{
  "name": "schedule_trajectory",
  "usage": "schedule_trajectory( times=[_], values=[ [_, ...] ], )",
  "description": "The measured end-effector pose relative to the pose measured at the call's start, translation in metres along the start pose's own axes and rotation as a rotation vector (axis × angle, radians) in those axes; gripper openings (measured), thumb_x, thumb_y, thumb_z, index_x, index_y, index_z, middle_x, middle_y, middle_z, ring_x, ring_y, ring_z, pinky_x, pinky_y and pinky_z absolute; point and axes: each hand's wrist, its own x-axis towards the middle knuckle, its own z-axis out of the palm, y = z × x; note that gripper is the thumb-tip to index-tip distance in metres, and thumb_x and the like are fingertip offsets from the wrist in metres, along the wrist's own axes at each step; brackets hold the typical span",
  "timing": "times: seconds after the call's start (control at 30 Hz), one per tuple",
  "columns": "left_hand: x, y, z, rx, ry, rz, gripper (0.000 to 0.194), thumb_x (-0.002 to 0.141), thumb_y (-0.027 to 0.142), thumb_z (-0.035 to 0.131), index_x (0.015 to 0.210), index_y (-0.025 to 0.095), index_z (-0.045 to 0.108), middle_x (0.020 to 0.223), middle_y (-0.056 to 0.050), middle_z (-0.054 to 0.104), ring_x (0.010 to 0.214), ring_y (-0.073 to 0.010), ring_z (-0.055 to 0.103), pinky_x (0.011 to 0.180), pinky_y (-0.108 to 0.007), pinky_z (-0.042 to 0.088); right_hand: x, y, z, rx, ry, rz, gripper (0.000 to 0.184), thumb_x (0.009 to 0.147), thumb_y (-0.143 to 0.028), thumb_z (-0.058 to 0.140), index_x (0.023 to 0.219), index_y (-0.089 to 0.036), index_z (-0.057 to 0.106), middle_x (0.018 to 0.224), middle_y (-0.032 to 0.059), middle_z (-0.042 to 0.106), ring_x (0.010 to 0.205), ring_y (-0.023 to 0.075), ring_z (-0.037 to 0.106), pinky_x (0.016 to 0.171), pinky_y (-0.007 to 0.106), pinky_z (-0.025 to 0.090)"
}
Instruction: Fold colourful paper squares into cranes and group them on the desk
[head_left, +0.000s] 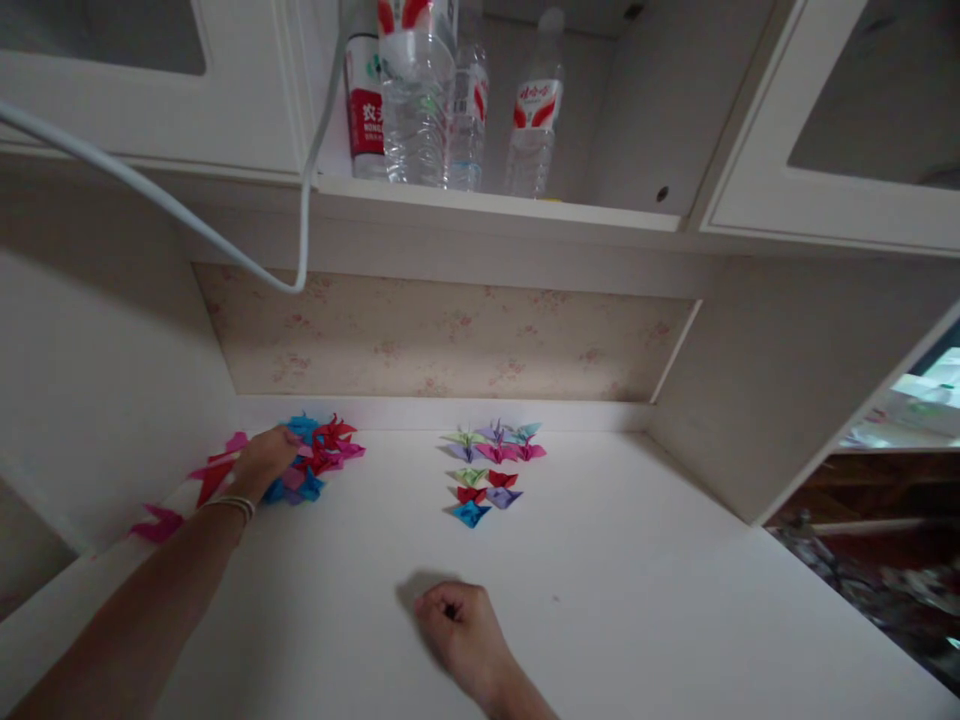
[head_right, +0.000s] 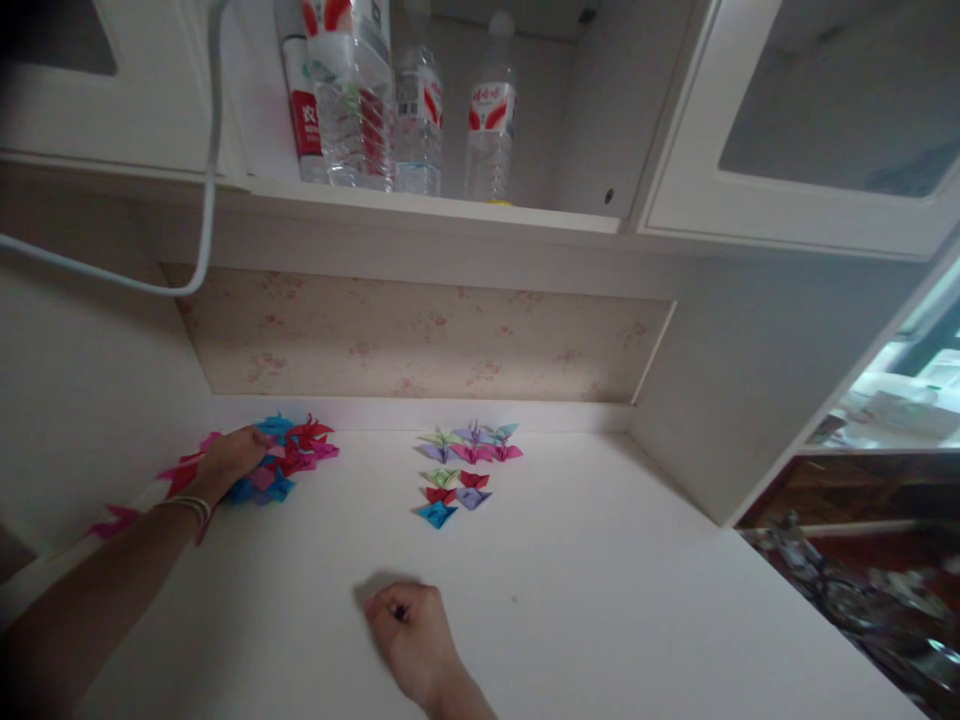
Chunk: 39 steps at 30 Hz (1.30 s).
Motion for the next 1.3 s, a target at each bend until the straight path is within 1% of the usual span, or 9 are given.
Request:
schedule_trajectory(
  times=[0.1, 0.27, 0.5, 0.6, 0.7, 0.93, 1.03, 1.13, 1.3],
  values=[
    [-0.003, 0.006, -0.004, 0.063, 0.042, -0.046, 0.026, 0.080, 0.032, 0.051, 0.092, 0.013, 0.064, 0.097, -0.020, 0.069, 0.095, -0.0367, 0.064, 0.081, -0.044, 0.047, 0.000, 0.002, 0.000, -0.009, 0.000, -0.008, 0.031, 0.085, -0.031, 0.055, 0.061, -0.016, 0.067, 0.050, -0.0039, 0.046, 0.048, 0.0087, 0.037, 0.044, 0.022, 0.023],
    [-0.008, 0.020, -0.021, 0.067, 0.066, -0.004, 0.025, 0.080, 0.030, 0.051, 0.094, 0.016, 0.066, 0.101, -0.016, 0.070, 0.095, -0.0343, 0.063, 0.080, -0.040, 0.046, 0.000, 0.003, 0.001, -0.011, 0.005, 0.000, 0.028, 0.083, -0.031, 0.057, 0.064, -0.015, 0.070, 0.052, -0.0034, 0.053, 0.049, 0.0092, 0.041, 0.045, 0.021, 0.027],
    [-0.017, 0.050, -0.041, -0.102, -0.014, 0.088, 0.014, 0.074, 0.024, 0.057, 0.077, 0.022, 0.071, 0.098, -0.007, 0.072, 0.092, -0.0263, 0.063, 0.074, -0.031, 0.047, -0.003, -0.004, -0.001, -0.025, -0.013, -0.015, 0.029, 0.083, -0.032, 0.055, 0.064, -0.016, 0.070, 0.050, -0.0039, 0.050, 0.048, 0.0094, 0.040, 0.045, 0.022, 0.027],
    [-0.025, 0.062, -0.046, -0.211, -0.090, 0.079, 0.018, 0.072, 0.029, 0.060, 0.081, 0.021, 0.073, 0.082, -0.006, 0.073, 0.072, -0.0219, 0.064, 0.058, -0.027, 0.045, -0.003, -0.003, -0.001, -0.018, -0.019, -0.005, 0.027, 0.083, -0.032, 0.055, 0.067, -0.016, 0.071, 0.051, -0.0037, 0.052, 0.048, 0.0096, 0.040, 0.045, 0.022, 0.027],
    [-0.036, 0.072, -0.054, -0.306, -0.159, 0.062, 0.025, 0.071, 0.034, 0.060, 0.088, 0.020, 0.074, 0.062, -0.003, 0.069, 0.051, -0.0169, 0.057, 0.045, -0.025, 0.036, -0.003, 0.000, -0.001, -0.008, -0.019, -0.009, 0.024, 0.082, -0.029, 0.056, 0.068, -0.016, 0.072, 0.053, -0.0032, 0.054, 0.050, 0.0100, 0.043, 0.047, 0.021, 0.029],
    [-0.059, 0.108, -0.075, -0.550, -0.336, 0.032, 0.027, 0.060, 0.032, 0.068, 0.083, 0.017, 0.074, 0.042, 0.003, 0.053, 0.039, -0.0102, 0.040, 0.040, -0.022, 0.022, -0.005, -0.004, 0.002, -0.047, -0.029, -0.039, 0.027, 0.082, -0.026, 0.055, 0.061, -0.017, 0.069, 0.050, -0.0042, 0.048, 0.048, 0.0097, 0.039, 0.045, 0.022, 0.026],
    [-0.069, 0.132, -0.071, -0.621, -0.375, 0.030, 0.032, 0.060, 0.034, 0.068, 0.086, 0.017, 0.074, 0.043, 0.003, 0.052, 0.038, -0.0094, 0.039, 0.039, -0.022, 0.021, -0.006, -0.005, 0.005, -0.074, -0.043, -0.039, 0.028, 0.081, -0.024, 0.054, 0.057, -0.018, 0.067, 0.048, -0.0048, 0.044, 0.047, 0.0091, 0.035, 0.044, 0.022, 0.023],
    [-0.082, 0.168, -0.055, -0.654, -0.379, 0.092, 0.030, 0.063, 0.035, 0.065, 0.086, 0.018, 0.074, 0.045, 0.003, 0.055, 0.039, -0.0096, 0.041, 0.039, -0.021, 0.024, -0.006, -0.003, 0.009, -0.135, -0.040, -0.043, 0.030, 0.080, -0.024, 0.055, 0.053, -0.018, 0.065, 0.046, -0.0054, 0.039, 0.045, 0.0085, 0.031, 0.043, 0.023, 0.019],
    [-0.102, 0.259, -0.005, -0.627, -0.416, 0.335, 0.021, 0.066, 0.027, 0.061, 0.079, 0.017, 0.075, 0.062, -0.002, 0.068, 0.049, -0.0125, 0.053, 0.044, -0.023, 0.034, -0.004, -0.002, 0.012, -0.235, -0.033, -0.043, 0.023, 0.073, -0.019, 0.060, 0.052, -0.020, 0.067, 0.045, -0.0057, 0.040, 0.044, 0.0081, 0.033, 0.043, 0.023, 0.018]
  ],
)
